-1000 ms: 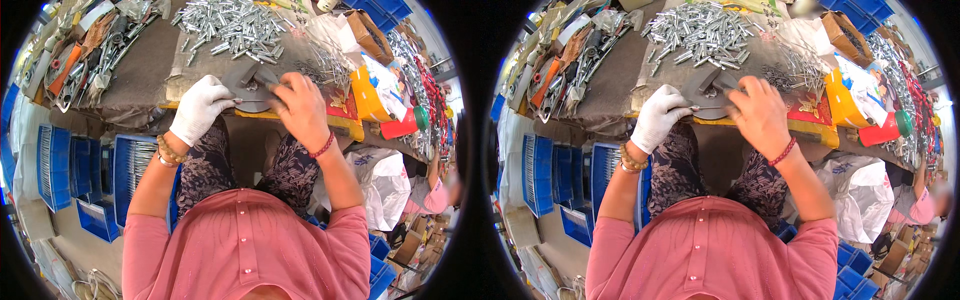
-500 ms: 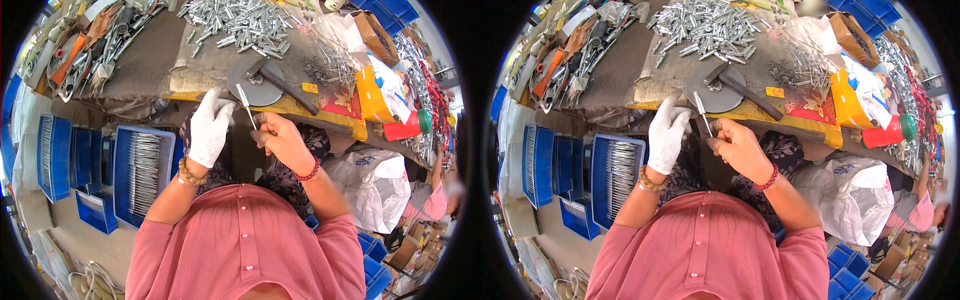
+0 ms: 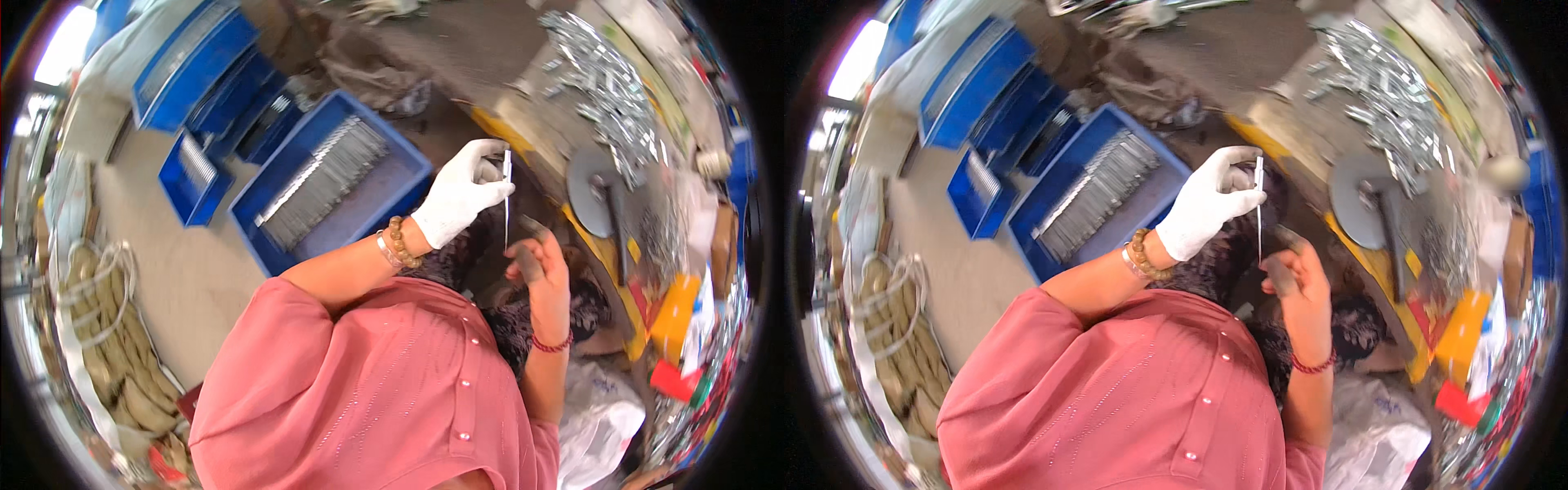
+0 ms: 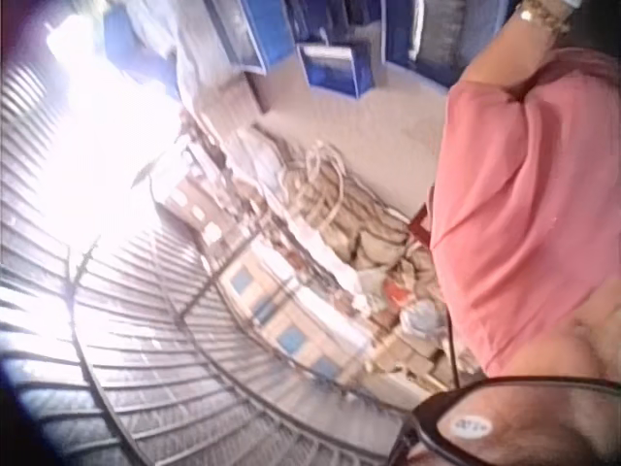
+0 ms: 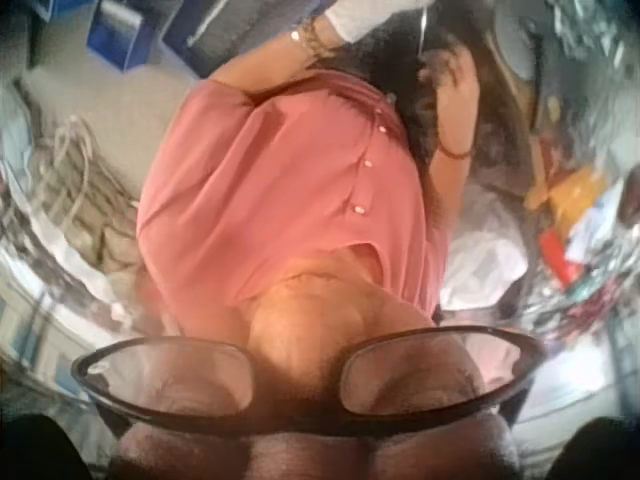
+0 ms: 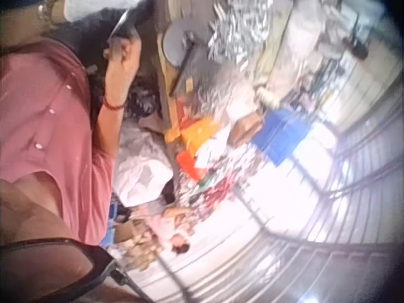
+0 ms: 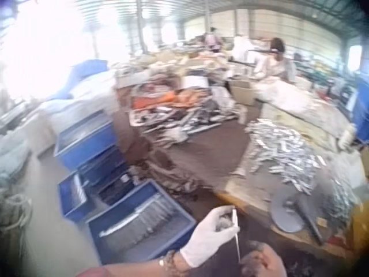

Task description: The person is seen assembling metal components using a hammer and a jig at a workbench.

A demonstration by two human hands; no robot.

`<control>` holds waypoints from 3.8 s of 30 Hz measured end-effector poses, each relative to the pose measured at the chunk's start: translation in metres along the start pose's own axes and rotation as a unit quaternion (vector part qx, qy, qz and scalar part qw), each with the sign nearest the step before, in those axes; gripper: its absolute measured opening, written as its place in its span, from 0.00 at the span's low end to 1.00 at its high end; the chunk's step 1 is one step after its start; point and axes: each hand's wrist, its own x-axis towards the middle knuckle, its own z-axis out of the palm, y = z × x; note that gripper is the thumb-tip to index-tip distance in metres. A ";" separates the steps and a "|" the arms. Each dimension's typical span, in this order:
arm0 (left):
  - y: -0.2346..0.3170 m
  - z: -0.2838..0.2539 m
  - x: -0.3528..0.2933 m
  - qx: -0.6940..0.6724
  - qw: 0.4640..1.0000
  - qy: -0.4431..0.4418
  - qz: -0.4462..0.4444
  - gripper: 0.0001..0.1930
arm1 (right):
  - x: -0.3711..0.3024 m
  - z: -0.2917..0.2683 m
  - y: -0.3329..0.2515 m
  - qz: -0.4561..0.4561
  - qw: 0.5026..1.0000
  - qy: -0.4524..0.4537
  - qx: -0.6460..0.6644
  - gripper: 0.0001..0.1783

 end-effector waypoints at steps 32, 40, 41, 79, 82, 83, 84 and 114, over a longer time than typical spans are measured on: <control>0.052 -0.154 0.052 0.416 0.815 0.302 0.266 0.09 | -0.001 -0.022 0.022 0.064 0.998 0.009 0.008 0.16; 0.080 0.019 0.157 0.623 0.735 -0.012 0.267 0.15 | -0.019 -0.016 0.008 -0.013 0.999 0.038 -0.034 0.16; 0.077 0.022 0.166 0.658 0.716 -0.016 0.231 0.16 | -0.024 -0.015 -0.005 -0.043 0.995 0.038 -0.077 0.15; 0.050 0.079 0.080 0.512 0.776 -0.218 0.298 0.08 | 0.005 -0.123 -0.067 -0.379 0.726 0.253 -0.515 0.06; 0.045 0.076 0.088 0.502 0.764 -0.220 0.342 0.09 | 0.015 -0.105 -0.055 -0.366 0.733 0.243 -0.520 0.05; 0.046 0.076 0.088 0.511 0.749 -0.221 0.359 0.09 | 0.016 -0.099 -0.050 -0.357 0.712 0.243 -0.553 0.06; 0.050 0.077 0.088 0.505 0.758 -0.228 0.345 0.09 | 0.017 -0.094 -0.051 -0.354 0.722 0.242 -0.543 0.06; 0.044 0.075 0.085 0.489 0.792 -0.234 0.281 0.06 | 0.043 -0.087 -0.049 -0.414 0.711 0.220 -0.523 0.05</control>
